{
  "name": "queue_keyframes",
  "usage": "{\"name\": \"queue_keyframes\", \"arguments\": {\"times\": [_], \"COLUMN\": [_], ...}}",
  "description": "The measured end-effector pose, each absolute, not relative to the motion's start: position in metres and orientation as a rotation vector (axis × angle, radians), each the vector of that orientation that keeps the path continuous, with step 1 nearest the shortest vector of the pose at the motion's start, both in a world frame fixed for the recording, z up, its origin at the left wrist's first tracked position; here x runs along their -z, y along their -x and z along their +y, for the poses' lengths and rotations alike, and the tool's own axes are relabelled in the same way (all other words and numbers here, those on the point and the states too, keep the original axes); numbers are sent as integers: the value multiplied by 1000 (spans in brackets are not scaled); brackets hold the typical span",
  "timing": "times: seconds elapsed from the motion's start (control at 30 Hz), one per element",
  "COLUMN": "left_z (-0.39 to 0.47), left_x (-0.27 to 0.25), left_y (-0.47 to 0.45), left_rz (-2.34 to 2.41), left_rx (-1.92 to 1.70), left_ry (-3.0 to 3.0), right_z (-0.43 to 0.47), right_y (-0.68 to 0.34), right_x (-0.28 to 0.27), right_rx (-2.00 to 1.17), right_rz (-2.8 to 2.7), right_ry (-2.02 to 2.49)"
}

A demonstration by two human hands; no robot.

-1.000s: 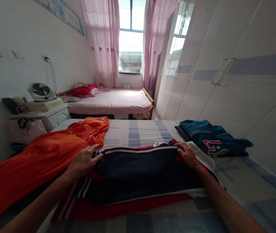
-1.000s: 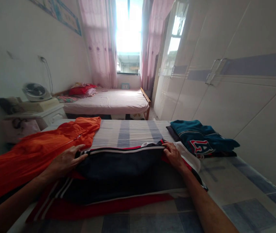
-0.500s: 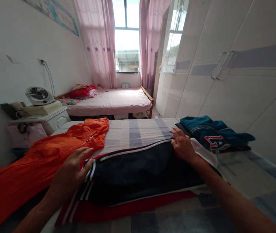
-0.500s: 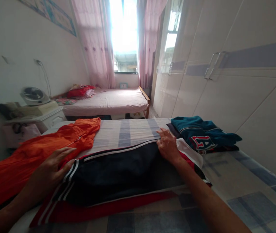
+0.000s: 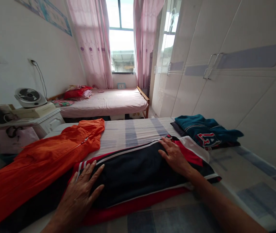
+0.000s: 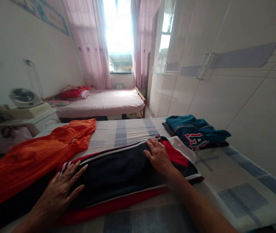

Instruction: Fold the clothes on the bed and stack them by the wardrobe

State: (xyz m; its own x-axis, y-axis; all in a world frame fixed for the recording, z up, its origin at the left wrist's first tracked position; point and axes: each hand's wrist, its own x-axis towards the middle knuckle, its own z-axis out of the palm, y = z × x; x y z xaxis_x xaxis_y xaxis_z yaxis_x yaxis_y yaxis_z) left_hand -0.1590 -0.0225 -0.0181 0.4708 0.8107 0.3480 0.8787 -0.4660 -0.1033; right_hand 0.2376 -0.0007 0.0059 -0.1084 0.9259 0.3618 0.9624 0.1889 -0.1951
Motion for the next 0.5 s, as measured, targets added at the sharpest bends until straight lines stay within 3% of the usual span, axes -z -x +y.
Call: {"name": "queue_keyframes", "arguments": {"times": [0.17,0.33,0.5], "left_z": [-22,-27,-28], "left_x": [-3,-30,-31], "left_y": [152,95,26], "left_rz": [-1400,-1303,-1226], "left_rx": [607,634,395], "left_ry": [2441,2682,2988], "right_z": [-56,-78,-68], "right_y": [-322,-380,-374], "right_x": [-18,-5,-10], "right_rx": [423,-186,-662], "right_rz": [-1522,-1229,-996], "right_ry": [2182,2501,2153]}}
